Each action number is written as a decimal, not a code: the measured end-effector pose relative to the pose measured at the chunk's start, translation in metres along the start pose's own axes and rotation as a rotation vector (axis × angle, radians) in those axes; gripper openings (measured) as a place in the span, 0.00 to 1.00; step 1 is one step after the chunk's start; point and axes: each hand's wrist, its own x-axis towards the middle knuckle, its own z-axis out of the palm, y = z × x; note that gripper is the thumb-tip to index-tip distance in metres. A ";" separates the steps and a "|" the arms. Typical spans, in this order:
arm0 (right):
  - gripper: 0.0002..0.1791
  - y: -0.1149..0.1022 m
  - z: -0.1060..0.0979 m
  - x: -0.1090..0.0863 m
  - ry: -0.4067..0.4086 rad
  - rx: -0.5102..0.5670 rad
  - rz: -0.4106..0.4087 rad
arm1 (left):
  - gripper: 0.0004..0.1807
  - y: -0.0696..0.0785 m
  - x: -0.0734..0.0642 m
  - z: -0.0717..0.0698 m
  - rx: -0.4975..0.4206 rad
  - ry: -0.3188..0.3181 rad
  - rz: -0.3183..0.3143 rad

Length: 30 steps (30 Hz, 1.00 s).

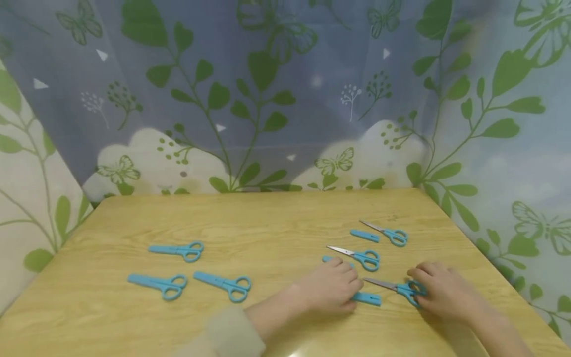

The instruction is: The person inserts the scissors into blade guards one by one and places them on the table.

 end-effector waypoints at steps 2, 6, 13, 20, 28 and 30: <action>0.23 -0.002 0.001 0.001 -0.011 -0.001 0.001 | 0.18 0.004 0.003 0.000 -0.007 -0.025 0.010; 0.19 -0.003 0.004 0.000 -0.020 -0.004 -0.004 | 0.18 0.013 0.009 -0.002 -0.015 -0.078 0.036; 0.19 0.000 0.006 -0.001 -0.003 0.006 -0.072 | 0.18 0.021 0.015 -0.003 0.020 -0.142 0.074; 0.19 -0.001 0.003 0.004 -0.044 0.043 -0.094 | 0.18 0.023 0.020 -0.004 -0.016 -0.147 0.058; 0.18 0.000 0.002 0.004 -0.031 0.049 -0.116 | 0.17 0.024 0.019 -0.008 -0.005 -0.139 0.060; 0.18 0.000 0.001 0.003 -0.033 0.045 -0.119 | 0.17 0.024 0.020 -0.009 -0.023 -0.153 0.059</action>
